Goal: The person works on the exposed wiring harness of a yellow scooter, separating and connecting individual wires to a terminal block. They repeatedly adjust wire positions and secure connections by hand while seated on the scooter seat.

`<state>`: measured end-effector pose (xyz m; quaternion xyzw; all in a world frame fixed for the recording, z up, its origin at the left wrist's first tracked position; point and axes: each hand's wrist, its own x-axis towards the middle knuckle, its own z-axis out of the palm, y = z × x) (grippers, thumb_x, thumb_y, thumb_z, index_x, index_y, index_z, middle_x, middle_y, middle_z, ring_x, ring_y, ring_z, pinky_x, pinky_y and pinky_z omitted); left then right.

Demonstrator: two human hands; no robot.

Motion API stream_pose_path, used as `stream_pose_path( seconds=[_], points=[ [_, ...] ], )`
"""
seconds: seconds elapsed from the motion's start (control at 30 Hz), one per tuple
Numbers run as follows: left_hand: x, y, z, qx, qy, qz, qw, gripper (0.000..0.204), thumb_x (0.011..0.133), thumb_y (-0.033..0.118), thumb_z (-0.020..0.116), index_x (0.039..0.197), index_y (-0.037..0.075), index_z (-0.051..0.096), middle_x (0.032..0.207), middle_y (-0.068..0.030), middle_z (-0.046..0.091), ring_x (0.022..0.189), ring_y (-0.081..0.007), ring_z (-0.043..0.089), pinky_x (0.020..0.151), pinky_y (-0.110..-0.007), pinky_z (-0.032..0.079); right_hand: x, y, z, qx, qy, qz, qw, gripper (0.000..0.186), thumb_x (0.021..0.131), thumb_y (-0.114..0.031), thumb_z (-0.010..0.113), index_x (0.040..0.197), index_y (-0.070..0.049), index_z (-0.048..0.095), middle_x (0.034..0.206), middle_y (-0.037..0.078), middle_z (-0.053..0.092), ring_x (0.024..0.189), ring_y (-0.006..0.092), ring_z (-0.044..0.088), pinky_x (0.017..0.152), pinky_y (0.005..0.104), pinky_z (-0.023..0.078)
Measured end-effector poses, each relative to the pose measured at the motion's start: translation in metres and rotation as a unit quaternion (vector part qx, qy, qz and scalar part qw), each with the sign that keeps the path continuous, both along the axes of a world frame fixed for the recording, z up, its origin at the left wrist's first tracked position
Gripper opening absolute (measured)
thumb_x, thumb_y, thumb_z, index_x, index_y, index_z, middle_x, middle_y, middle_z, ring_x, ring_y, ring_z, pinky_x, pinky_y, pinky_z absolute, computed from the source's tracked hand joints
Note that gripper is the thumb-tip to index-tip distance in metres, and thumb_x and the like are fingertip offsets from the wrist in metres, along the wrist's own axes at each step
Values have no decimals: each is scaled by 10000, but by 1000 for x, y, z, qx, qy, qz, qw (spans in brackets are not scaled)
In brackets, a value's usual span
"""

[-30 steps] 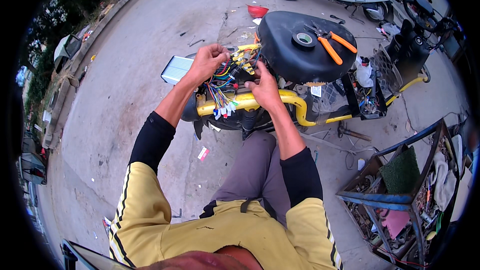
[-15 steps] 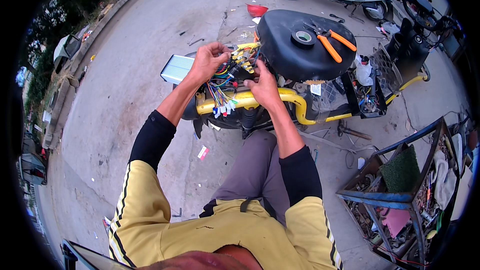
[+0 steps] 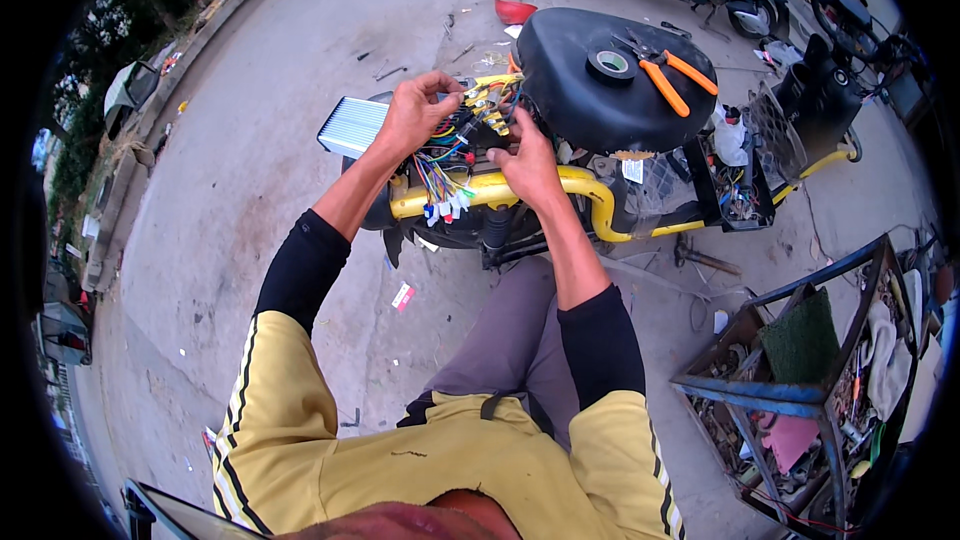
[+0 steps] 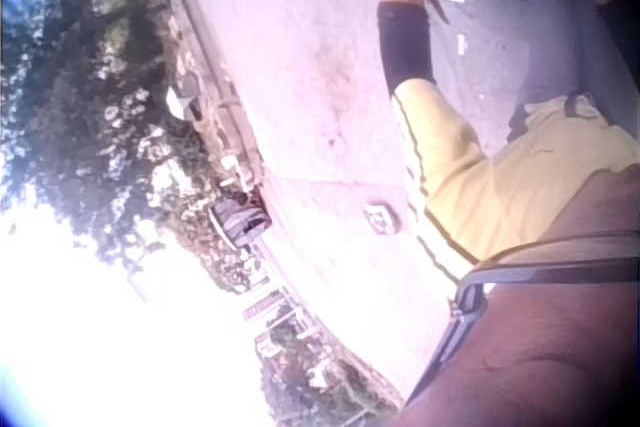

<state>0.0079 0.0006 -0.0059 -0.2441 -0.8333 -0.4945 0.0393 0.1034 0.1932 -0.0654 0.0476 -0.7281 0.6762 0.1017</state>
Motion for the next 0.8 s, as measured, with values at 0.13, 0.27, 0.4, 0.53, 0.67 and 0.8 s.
stream_pose_path(
  seconds=[0.13,0.27,0.4,0.53,0.67,0.8],
  points=[
    [2,-1,1,5,4,-5,1000,139,947,75,729,1042,-26,735,877,15,715,691,-27,483,610,-239,424,1,-1,0,5,5,-2,1000,686,855,162,707,1476,-34,491,1203,88,730,1075,143,691,916,306,563],
    [-3,-1,-4,18,22,-13,1000,130,948,71,730,1036,-23,734,871,16,711,688,-27,479,608,-239,420,-3,0,-6,10,16,-9,1000,746,846,133,720,1524,-42,465,1199,140,747,1057,198,732,899,329,579],
    [2,1,0,9,27,-6,1000,117,951,71,733,1029,-16,735,864,24,705,686,-25,473,603,-240,413,-4,1,-9,9,15,-11,1000,755,846,127,727,1532,-43,462,1206,148,750,1057,197,733,897,331,582],
    [0,-1,-4,0,24,3,1000,110,951,75,735,1025,-6,738,857,32,699,676,-25,458,594,-241,403,-1,-1,-2,-2,-8,-3,1000,707,853,163,714,1490,-37,481,1222,84,726,1100,154,693,942,305,552],
    [-1,0,-6,16,44,-1,999,106,951,77,736,1019,-4,737,850,33,697,669,-26,449,590,-241,399,1,-2,1,3,-4,-2,1000,714,855,164,712,1497,-40,478,1223,83,724,1102,154,692,941,308,551],
    [1,-1,-4,4,46,1,999,105,952,79,741,1014,-6,734,851,32,699,670,-22,448,584,-243,394,1,0,0,-1,5,5,1000,723,856,164,711,1507,-38,471,1218,82,722,1092,149,689,935,306,550]
  ],
)
